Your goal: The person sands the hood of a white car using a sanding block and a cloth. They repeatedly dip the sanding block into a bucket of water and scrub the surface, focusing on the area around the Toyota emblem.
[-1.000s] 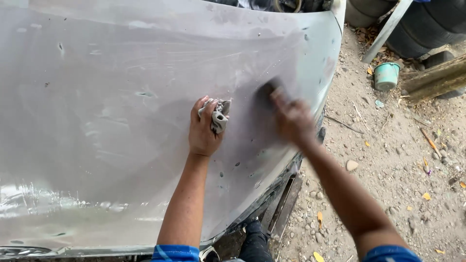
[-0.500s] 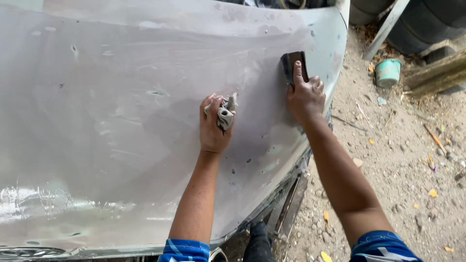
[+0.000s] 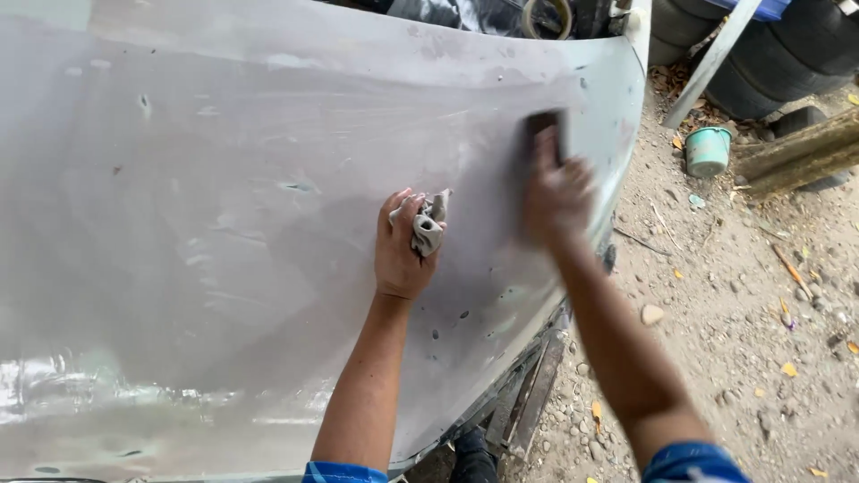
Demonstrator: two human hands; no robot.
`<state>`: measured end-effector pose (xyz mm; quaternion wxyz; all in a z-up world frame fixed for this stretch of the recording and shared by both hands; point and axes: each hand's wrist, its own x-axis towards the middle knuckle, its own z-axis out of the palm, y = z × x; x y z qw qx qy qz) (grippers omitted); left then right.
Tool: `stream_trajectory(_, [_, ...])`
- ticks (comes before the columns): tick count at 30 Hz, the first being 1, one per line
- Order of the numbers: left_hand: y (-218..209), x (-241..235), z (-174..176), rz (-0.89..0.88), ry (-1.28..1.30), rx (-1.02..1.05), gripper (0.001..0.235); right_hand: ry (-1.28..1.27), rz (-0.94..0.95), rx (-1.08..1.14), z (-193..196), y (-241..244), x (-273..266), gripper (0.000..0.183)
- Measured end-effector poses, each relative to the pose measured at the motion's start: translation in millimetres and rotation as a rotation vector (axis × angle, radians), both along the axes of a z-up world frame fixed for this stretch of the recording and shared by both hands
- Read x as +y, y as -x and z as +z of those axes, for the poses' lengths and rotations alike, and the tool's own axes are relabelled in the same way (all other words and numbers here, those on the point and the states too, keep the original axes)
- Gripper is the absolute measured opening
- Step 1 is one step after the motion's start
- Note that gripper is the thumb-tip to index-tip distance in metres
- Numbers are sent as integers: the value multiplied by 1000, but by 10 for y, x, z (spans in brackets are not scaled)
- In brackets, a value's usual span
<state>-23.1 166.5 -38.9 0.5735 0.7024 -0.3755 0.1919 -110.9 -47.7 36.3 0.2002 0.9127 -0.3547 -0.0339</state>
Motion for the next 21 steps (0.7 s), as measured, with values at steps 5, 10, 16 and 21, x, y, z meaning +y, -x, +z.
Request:
stream_trajectory(5, [7, 25, -42, 5, 53, -14, 48, 45, 476, -108, -707, 608, 523, 66])
stream_trajectory(10, [29, 44, -43, -25, 65, 62, 47, -234, -36, -173, -169, 287, -558, 64])
stream_trajectory(16, [38, 53, 23, -16, 29, 20, 47, -105, 279, -150, -742, 862, 506, 74])
stream_trajectory(21, [6, 49, -15, 15, -15, -52, 46, -6, 471, -411, -266, 774, -215, 66])
